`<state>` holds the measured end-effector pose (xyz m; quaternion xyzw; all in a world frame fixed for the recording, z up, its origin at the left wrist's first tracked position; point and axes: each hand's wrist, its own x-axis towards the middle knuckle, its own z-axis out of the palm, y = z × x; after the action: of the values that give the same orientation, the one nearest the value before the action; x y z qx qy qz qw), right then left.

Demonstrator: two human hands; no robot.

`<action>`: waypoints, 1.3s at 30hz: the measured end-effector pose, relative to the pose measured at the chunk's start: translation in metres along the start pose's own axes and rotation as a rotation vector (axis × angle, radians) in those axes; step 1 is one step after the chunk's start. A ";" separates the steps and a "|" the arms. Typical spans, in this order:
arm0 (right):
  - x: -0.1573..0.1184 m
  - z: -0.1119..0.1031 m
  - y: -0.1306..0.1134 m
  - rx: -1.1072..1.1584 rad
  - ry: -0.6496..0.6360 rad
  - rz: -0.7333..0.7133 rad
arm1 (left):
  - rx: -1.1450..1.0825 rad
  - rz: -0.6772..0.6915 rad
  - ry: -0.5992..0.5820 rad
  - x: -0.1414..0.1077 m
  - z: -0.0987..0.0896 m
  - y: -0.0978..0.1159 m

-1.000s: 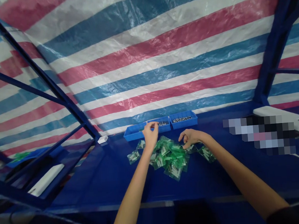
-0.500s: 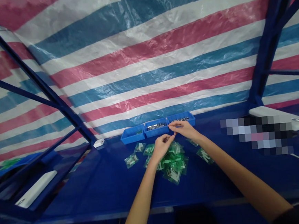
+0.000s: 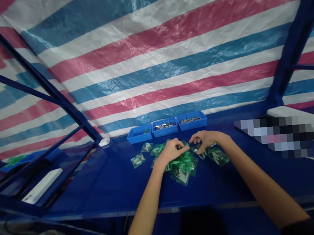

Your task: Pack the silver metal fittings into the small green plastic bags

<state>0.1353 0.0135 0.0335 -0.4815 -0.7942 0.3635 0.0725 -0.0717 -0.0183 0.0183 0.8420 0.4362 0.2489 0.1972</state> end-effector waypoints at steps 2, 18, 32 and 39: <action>0.003 0.004 -0.003 -0.019 0.006 0.017 | -0.010 -0.016 0.022 0.001 -0.001 0.000; 0.015 0.018 -0.030 0.727 0.336 -0.236 | -0.362 -0.093 0.398 0.005 -0.004 0.008; 0.025 0.026 -0.024 0.375 0.826 -0.409 | 0.033 0.030 0.673 0.005 -0.015 0.004; 0.022 0.027 -0.025 0.072 0.933 -0.534 | 0.134 0.044 0.671 0.004 -0.019 -0.002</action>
<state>0.0935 0.0113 0.0245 -0.3703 -0.7597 0.1069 0.5238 -0.0821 -0.0115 0.0333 0.7334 0.4741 0.4868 -0.0185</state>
